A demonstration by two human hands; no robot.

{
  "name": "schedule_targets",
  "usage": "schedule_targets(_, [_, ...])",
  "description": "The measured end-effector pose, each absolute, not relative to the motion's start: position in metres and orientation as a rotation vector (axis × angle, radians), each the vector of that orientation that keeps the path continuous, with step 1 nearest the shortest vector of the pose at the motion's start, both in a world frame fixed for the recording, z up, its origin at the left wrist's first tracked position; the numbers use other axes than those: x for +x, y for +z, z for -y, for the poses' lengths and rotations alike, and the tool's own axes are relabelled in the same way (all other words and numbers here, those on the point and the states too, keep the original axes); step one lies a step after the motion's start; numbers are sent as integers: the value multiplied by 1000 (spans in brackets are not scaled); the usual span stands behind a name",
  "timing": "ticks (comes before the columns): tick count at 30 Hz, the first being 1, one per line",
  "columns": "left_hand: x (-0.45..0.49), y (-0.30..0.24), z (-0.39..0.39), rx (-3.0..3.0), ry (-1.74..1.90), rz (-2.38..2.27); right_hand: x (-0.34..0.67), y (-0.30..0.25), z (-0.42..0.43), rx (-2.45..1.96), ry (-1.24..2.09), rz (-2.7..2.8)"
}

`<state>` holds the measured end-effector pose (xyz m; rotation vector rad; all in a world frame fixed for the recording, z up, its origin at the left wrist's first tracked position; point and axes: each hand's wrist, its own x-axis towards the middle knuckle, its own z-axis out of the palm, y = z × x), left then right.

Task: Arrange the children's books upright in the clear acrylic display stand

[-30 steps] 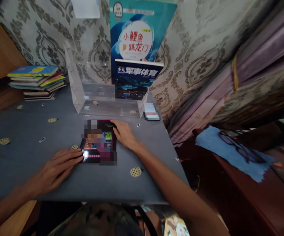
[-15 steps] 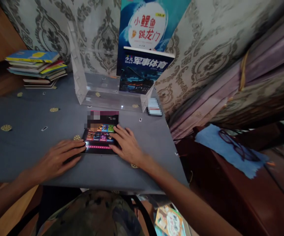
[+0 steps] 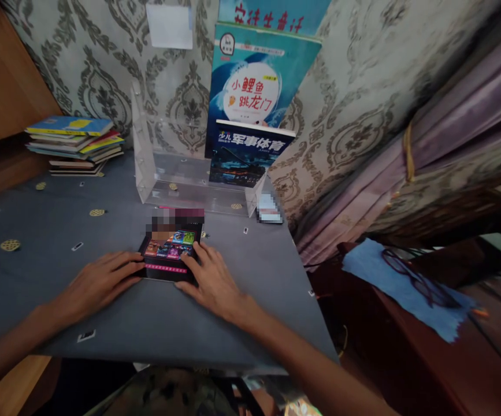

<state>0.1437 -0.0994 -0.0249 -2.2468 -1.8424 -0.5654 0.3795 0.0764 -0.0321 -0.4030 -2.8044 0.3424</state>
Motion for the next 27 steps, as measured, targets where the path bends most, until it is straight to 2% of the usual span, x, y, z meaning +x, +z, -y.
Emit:
schedule_targets(13, [154,-21,77,-2246,-461,1769,366,-23,-86,-388,379,2745])
schedule_targets(17, [169,-24,55,-2264,-390,1733,362,-24,-98,-458,509,2654])
schedule_targets(27, [190,-17,3,-2447,-330,1844,319,-24,-154,-683,480,2686])
